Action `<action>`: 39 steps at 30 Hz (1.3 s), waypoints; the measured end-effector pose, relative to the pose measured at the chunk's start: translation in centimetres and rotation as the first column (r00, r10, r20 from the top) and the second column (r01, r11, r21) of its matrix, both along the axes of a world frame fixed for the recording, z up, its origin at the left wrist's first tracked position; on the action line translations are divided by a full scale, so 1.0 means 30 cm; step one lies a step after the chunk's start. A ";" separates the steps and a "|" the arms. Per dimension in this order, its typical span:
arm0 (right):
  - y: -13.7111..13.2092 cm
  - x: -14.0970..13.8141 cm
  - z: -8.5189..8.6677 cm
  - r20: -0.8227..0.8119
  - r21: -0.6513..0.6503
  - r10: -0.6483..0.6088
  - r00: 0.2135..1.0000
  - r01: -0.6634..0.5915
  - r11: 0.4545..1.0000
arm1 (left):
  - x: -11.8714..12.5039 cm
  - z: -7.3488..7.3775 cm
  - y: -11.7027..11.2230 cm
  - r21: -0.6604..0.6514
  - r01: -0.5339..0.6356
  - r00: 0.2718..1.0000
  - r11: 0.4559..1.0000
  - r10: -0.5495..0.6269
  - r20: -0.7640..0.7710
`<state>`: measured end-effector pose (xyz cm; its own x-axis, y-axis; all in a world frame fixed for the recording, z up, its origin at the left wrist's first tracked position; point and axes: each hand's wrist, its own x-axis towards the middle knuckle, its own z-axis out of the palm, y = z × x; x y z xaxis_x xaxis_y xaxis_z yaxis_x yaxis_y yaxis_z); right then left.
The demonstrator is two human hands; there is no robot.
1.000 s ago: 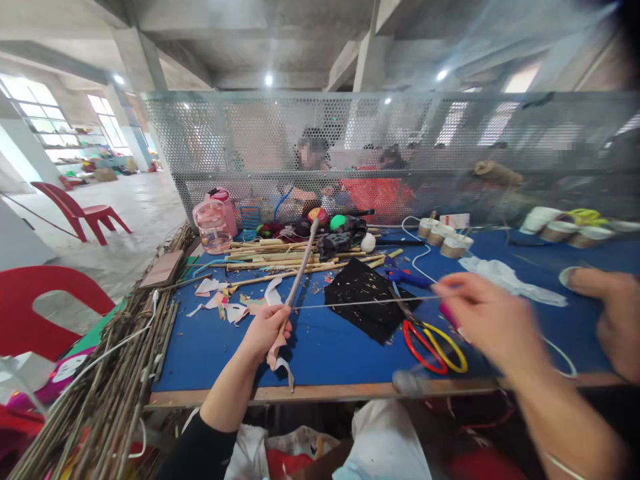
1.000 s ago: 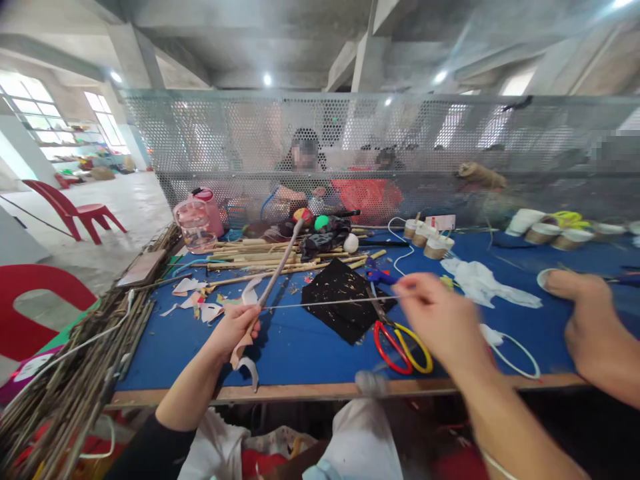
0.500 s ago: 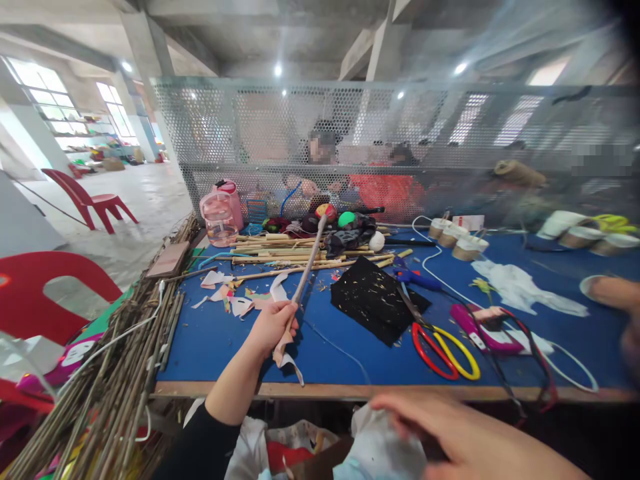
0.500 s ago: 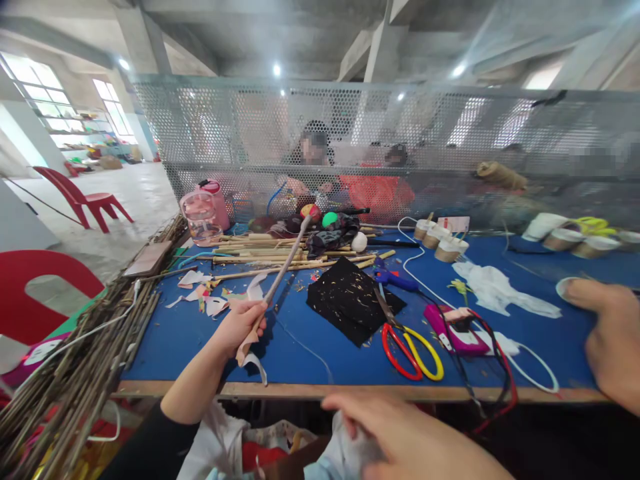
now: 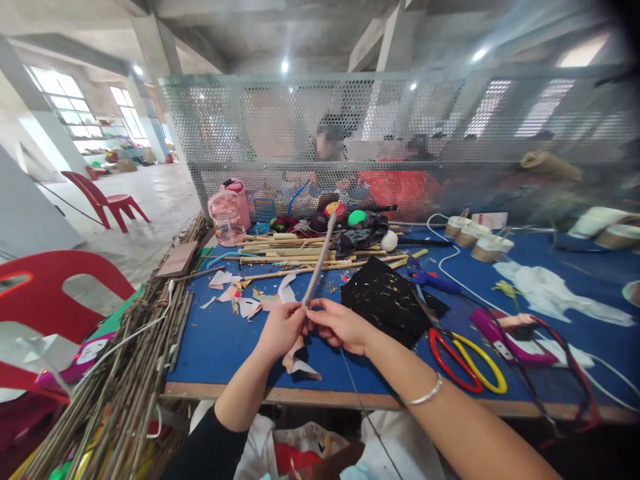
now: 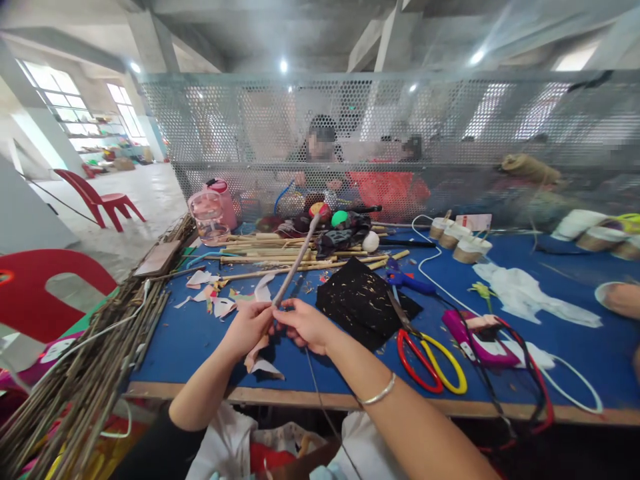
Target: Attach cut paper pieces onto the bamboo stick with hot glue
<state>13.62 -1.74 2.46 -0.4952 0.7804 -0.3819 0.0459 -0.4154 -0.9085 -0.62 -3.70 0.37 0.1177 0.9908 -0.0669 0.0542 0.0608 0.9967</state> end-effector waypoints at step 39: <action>0.071 0.098 -0.080 -0.292 -0.031 0.144 0.946 -0.160 0.987 | 0.041 0.061 -0.072 -0.301 0.132 0.894 0.945 0.017 0.447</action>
<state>16.57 0.40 0.05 -0.7011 0.6698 -0.2448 -0.1480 -0.4724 -0.8689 0.62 -5.84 2.20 0.2647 0.9160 -0.3016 -0.3695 0.3852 0.8456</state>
